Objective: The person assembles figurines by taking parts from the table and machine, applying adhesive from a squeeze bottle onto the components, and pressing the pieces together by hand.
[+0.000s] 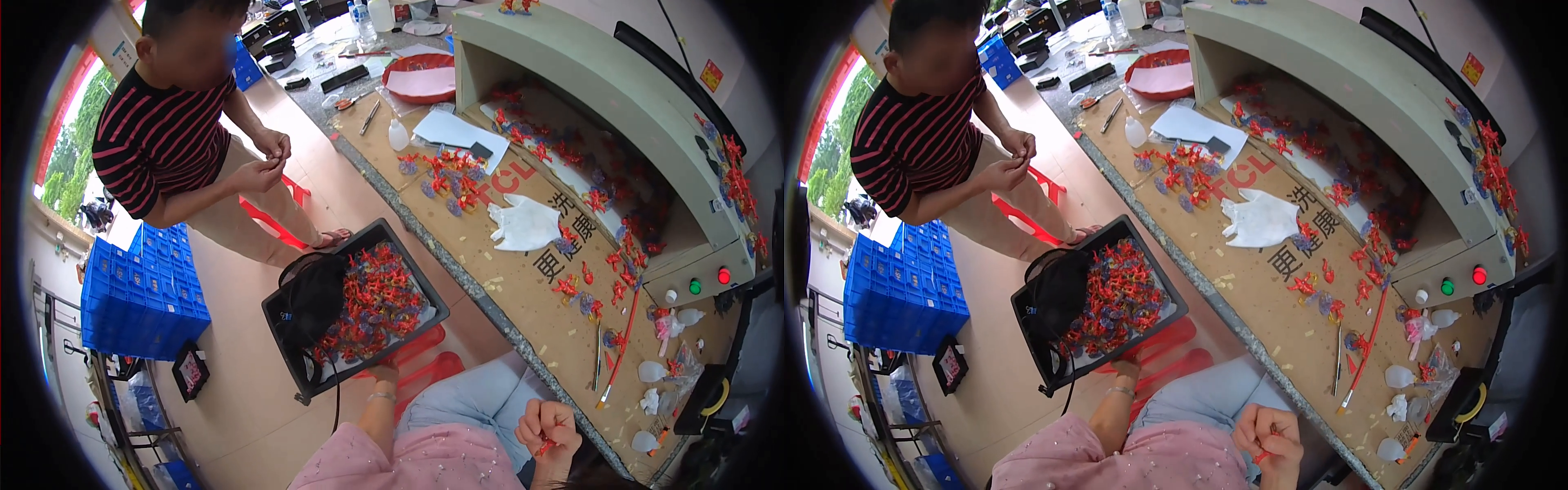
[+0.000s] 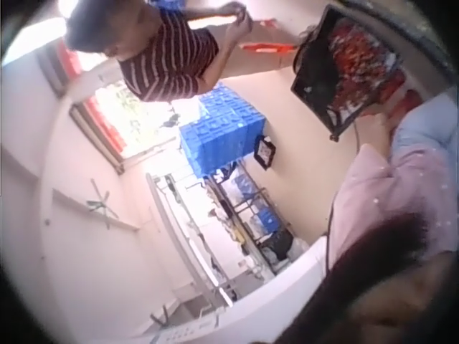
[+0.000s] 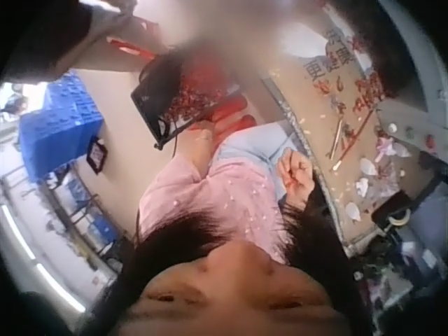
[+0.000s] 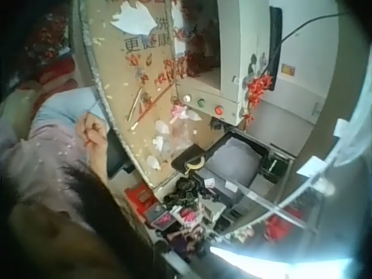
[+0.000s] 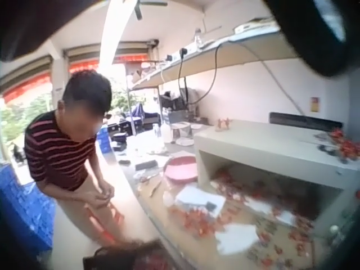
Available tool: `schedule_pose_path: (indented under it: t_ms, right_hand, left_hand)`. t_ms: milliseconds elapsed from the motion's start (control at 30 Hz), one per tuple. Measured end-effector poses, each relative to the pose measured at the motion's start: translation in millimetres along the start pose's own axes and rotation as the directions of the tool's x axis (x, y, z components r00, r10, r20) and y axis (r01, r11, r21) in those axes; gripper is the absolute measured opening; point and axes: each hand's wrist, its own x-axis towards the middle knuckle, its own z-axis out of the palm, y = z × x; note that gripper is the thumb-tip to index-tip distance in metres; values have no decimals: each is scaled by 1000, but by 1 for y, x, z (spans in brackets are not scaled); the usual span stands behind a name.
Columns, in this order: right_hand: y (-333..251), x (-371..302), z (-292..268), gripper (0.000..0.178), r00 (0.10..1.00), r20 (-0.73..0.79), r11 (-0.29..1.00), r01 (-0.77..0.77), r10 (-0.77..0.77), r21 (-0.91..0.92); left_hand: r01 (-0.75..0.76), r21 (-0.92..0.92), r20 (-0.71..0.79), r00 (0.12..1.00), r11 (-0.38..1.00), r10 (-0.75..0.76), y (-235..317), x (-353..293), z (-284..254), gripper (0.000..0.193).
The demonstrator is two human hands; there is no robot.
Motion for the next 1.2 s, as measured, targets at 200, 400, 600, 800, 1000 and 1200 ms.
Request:
schedule_pose_path:
  t_ms: [200,400,600,800,1000,1200]
  right_hand:
    - [-33,51,103,36,722,691,947,-231,12,225]
    - [-17,77,114,29,505,857,921,-275,-106,276]
    - [-19,58,101,30,370,909,875,-355,-192,329]
    - [-45,20,27,15,968,-130,847,117,-213,-519]
    - [-40,-11,-39,29,845,-294,756,181,-446,-628]
    - [-37,-40,-64,50,826,-210,651,229,-524,-724]
  left_hand:
    - [-59,321,45,998,945,47,16,-12,-25,46]
    - [695,-191,-462,559,693,-688,78,-79,101,48]
    - [202,956,49,601,211,-798,150,-132,189,44]
    - [-485,691,458,-280,536,-844,306,-210,328,39]
    - [-82,599,799,-7,797,-601,314,-286,408,28]
    - [-247,464,815,-257,851,-519,278,-310,433,29]
